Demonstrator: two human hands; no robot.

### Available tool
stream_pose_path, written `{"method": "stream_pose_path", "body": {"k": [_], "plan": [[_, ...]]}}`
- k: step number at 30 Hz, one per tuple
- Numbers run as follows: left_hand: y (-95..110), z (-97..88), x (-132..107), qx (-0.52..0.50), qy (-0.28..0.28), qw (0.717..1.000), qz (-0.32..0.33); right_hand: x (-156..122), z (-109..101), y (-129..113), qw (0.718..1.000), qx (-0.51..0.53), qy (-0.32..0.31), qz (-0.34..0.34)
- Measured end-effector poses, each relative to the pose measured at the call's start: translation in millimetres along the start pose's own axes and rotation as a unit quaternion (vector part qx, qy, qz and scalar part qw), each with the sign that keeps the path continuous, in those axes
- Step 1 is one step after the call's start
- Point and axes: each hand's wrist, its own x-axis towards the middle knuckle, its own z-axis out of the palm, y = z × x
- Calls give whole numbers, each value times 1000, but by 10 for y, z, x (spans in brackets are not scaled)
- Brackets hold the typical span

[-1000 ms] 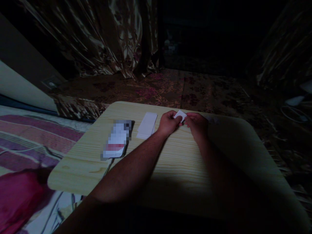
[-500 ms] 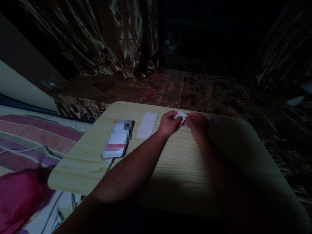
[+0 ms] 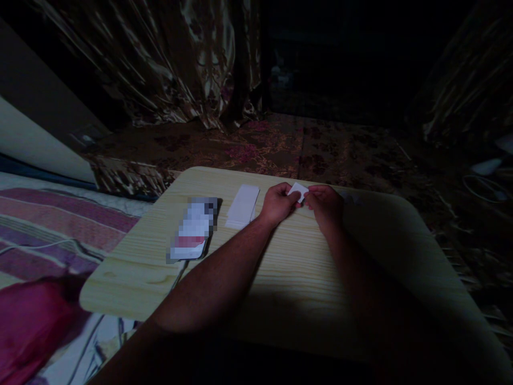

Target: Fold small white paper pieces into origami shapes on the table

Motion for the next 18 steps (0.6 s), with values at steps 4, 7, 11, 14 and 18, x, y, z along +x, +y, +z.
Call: {"method": "stream_pose_path", "body": {"k": [4, 7, 11, 14, 18], "plan": [[-22, -2, 8, 6, 10, 1000, 0, -2, 0, 3, 1000, -10, 5, 3], [-32, -2, 10, 4, 15, 1000, -3, -5, -1, -1, 1000, -10, 10, -4], [-40, 1, 9, 7, 17, 1000, 0, -10, -5, -7, 1000, -8, 13, -7], [-40, 1, 7, 6, 18, 1000, -4, -12, -8, -8, 1000, -9, 10, -7], [-21, 1, 1, -4, 14, 1000, -4, -10, -9, -16, 1000, 1, 8, -1]]}}
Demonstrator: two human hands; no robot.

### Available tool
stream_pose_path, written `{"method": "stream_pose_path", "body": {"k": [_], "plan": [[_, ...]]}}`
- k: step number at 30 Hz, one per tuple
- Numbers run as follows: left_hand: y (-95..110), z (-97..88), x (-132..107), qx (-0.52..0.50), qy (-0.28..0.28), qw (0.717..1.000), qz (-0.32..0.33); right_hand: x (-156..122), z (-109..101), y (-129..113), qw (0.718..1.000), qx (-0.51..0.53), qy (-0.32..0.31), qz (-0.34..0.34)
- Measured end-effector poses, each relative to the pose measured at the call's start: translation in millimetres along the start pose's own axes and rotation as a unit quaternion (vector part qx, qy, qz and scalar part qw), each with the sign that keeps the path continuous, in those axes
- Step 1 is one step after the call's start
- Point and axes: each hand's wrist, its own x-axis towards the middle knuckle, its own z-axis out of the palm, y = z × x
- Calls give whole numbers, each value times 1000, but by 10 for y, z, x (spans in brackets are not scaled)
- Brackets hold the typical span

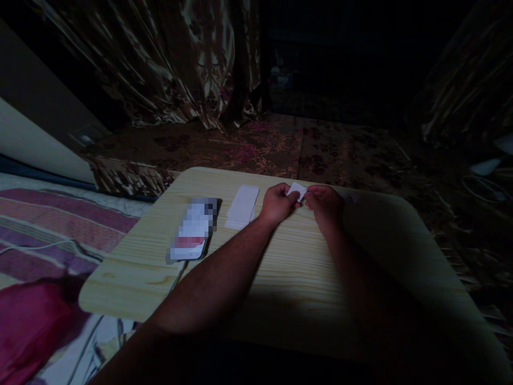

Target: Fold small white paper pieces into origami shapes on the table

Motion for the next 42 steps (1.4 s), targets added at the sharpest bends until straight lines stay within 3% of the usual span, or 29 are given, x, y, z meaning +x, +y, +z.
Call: {"method": "stream_pose_path", "body": {"k": [16, 28, 36, 42], "plan": [[36, 2, -9, -19, 0, 1000, -11, -8, -1, 8, 1000, -23, -6, -7], [79, -14, -6, -8, -56, 998, -36, -14, -3, 20, 998, -43, -23, -37], [104, -23, -6, -73, -98, 992, -46, -38, -16, -12, 997, -63, -25, -44], [115, -35, 2, -88, -90, 990, -64, -50, -24, -22, 996, -64, -39, -50]]}}
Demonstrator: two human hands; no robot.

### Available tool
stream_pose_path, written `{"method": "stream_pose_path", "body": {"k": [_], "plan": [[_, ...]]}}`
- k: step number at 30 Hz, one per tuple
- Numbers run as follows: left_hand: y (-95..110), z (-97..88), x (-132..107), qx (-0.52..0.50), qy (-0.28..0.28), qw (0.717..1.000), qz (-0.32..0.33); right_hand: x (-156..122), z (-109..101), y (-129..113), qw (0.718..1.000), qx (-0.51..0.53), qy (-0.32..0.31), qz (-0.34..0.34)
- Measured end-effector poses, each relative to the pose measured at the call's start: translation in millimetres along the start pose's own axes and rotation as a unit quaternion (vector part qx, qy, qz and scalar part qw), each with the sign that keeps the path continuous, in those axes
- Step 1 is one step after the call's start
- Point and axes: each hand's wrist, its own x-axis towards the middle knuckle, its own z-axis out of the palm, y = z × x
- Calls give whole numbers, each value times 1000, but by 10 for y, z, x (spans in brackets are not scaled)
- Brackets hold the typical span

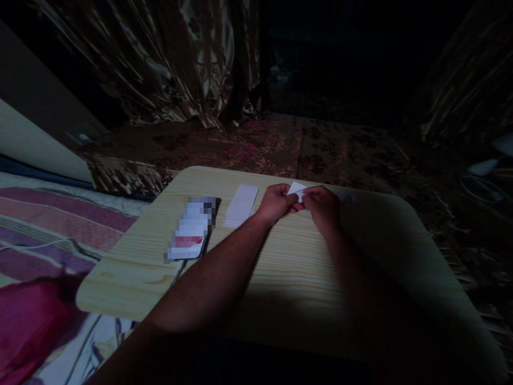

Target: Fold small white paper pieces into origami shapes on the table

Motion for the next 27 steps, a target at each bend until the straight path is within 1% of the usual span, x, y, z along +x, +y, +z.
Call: {"method": "stream_pose_path", "body": {"k": [7, 13, 21, 27], "plan": [[25, 9, -3, -15, 6, 1000, -7, 0, 11, 61, 1000, 13, -13, -8], [23, -4, 8, -23, 9, 1000, -5, 5, 7, 70, 999, 16, -36, -34], [49, -7, 0, -28, -1, 1000, -15, -9, 22, 40, 996, 63, -56, 3], [70, -9, -18, -51, -7, 999, -11, -20, 22, -10, 998, 45, -43, 16]]}}
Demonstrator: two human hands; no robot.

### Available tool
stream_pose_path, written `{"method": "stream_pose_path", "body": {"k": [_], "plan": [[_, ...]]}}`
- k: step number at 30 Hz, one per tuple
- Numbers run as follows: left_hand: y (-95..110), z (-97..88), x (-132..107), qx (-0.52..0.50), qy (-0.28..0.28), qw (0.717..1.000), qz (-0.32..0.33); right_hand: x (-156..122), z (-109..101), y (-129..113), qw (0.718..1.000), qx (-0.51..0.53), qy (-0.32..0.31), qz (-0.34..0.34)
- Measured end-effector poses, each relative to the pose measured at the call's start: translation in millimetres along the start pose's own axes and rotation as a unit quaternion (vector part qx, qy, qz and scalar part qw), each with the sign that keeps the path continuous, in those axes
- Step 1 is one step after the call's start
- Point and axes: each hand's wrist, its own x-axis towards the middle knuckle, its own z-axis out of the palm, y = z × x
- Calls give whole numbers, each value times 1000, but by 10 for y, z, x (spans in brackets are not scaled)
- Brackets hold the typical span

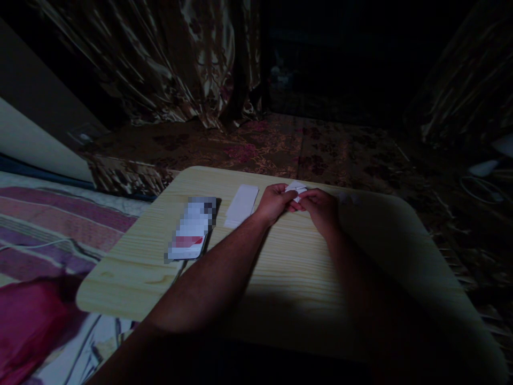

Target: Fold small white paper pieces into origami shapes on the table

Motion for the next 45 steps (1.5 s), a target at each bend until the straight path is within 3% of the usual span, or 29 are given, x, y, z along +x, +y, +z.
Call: {"method": "stream_pose_path", "body": {"k": [8, 13, 18, 24, 34, 42, 45], "plan": [[-35, -9, 27, 0, 4, 1000, 21, 10, -24, 5, 998, 55, -12, -4], [-56, -21, 36, 27, 13, 999, 37, 26, 6, -27, 991, 120, 37, 44], [-57, -25, 28, 33, 9, 998, 44, 65, 3, -12, 989, 122, 24, 82], [-76, -26, 32, 33, 6, 998, 52, 47, -5, -17, 993, 84, 1, 77], [-76, -38, 32, 43, -9, 999, 27, 57, 17, -23, 994, 79, 33, 74], [-29, -36, 11, 73, -30, 997, 19, 65, -31, 30, 995, 77, -20, 64], [-25, -37, 10, 67, -32, 997, 18, 64, -24, 31, 995, 80, -6, 67]]}}
